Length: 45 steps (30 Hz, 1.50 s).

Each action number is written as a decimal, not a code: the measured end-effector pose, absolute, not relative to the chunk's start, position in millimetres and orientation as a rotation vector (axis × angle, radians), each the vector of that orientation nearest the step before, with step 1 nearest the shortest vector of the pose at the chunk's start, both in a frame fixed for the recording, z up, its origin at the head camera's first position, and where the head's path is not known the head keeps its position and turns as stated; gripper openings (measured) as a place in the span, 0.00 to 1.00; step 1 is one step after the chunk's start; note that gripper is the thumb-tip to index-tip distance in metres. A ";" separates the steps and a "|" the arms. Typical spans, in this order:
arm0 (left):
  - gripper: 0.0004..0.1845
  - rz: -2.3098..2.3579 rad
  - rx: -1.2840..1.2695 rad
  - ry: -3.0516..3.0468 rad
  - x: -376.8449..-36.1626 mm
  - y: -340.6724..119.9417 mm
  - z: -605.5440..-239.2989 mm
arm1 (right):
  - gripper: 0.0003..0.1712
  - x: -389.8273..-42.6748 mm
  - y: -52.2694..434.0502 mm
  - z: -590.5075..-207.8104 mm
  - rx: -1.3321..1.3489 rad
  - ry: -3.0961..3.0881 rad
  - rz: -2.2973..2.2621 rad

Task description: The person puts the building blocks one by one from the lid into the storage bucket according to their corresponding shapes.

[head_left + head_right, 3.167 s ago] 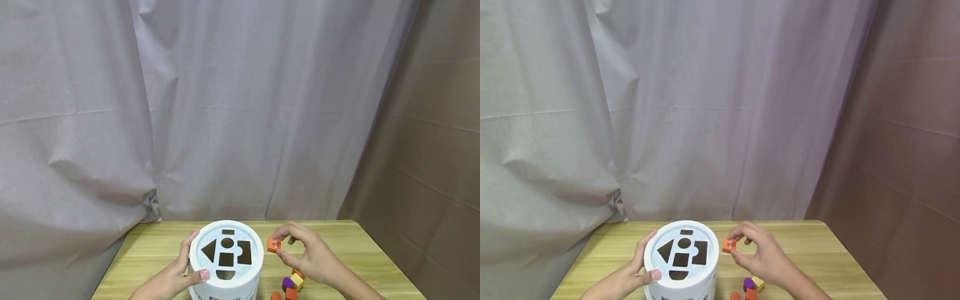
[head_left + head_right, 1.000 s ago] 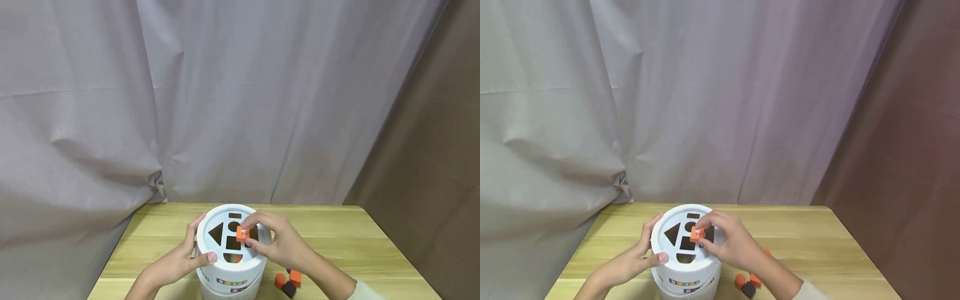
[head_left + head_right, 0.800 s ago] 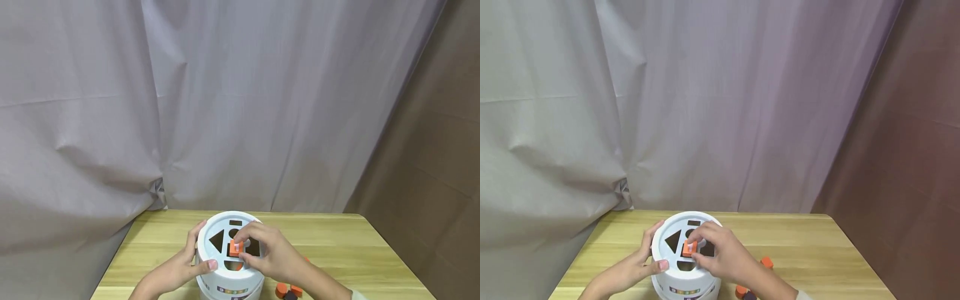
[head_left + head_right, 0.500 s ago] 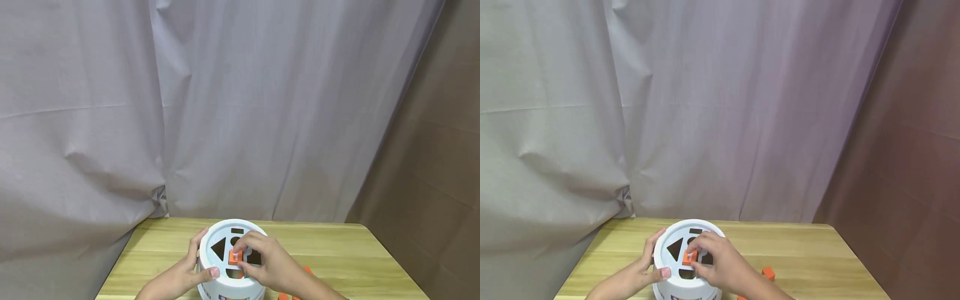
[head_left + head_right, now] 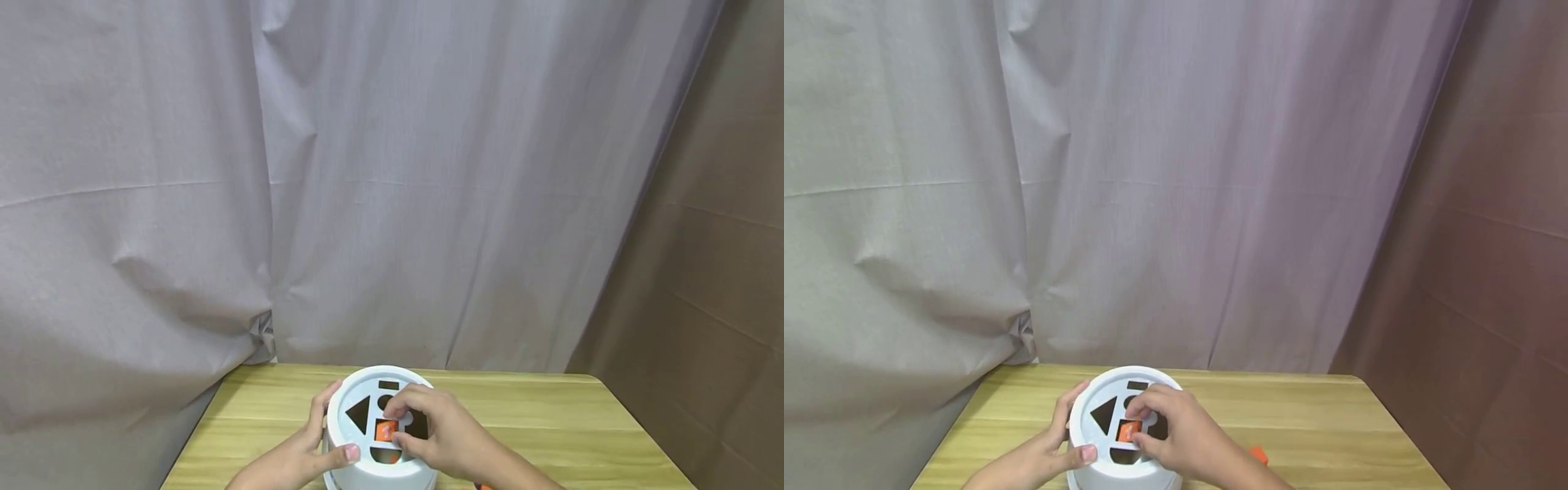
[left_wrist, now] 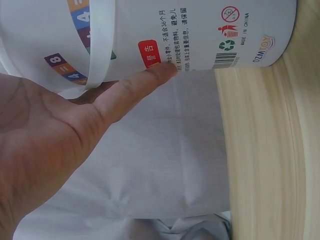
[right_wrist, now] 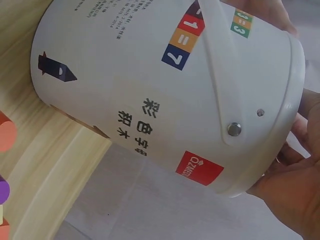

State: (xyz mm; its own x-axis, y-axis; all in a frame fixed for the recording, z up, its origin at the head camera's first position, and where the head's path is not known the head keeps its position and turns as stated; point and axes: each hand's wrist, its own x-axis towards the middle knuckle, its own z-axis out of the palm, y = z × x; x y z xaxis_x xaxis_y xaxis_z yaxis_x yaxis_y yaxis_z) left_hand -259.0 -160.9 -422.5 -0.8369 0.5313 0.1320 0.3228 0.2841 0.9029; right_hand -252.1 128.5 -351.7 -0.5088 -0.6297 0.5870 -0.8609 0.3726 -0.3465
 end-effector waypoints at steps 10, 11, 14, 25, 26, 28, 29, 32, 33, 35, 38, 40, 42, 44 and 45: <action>0.59 1.570 0.789 2.384 -257.5 -157.9 -418.2 | 0.20 -247.5 158.3 -333.7 1.150 -2.294 0.863; 0.59 1.567 0.795 2.391 -257.1 -158.2 -418.0 | 0.20 -247.3 162.4 -332.0 1.134 -2.293 0.853; 0.59 1.570 0.810 2.399 -255.2 -159.2 -417.4 | 0.20 -247.1 173.8 -329.2 1.099 -2.291 0.819; 0.57 1.587 0.852 2.387 -260.9 -159.9 -420.8 | 0.24 -250.0 221.3 -349.9 0.879 -2.325 0.676; 0.57 1.584 0.858 2.392 -262.0 -159.8 -421.5 | 0.24 -251.0 226.4 -354.5 0.880 -2.311 0.662; 0.57 1.579 0.865 2.396 -263.8 -160.2 -422.9 | 0.24 -252.6 236.1 -364.7 0.881 -2.294 0.646; 0.56 1.576 0.869 2.398 -264.8 -160.8 -423.6 | 0.24 -253.3 240.7 -370.0 0.881 -2.286 0.640; 0.56 1.566 0.897 2.404 -268.5 -163.3 -424.9 | 0.25 -256.4 253.1 -385.2 0.860 -2.279 0.617; 0.56 1.565 0.907 2.404 -269.5 -164.2 -425.3 | 0.25 -257.3 257.0 -389.8 0.852 -2.285 0.616; 0.56 1.555 0.915 2.414 -270.3 -165.7 -426.5 | 0.25 -258.6 264.5 -398.0 0.843 -2.299 0.612; 0.56 1.538 0.910 2.418 -269.1 -168.1 -427.7 | 0.24 -260.6 274.8 -407.8 0.843 -2.328 0.614; 0.56 1.535 0.877 2.413 -267.7 -170.7 -426.8 | 0.25 -263.6 279.6 -412.6 0.846 -2.335 0.597; 0.56 1.545 0.855 2.410 -266.9 -174.5 -424.1 | 0.24 -268.1 282.6 -415.5 0.849 -2.347 0.591; 0.56 1.556 0.840 2.417 -266.2 -178.7 -420.4 | 0.23 -272.3 283.8 -417.7 0.835 -2.377 0.593; 0.56 1.556 0.838 2.425 -265.8 -180.7 -418.5 | 0.22 -274.2 284.5 -418.4 0.822 -2.412 0.600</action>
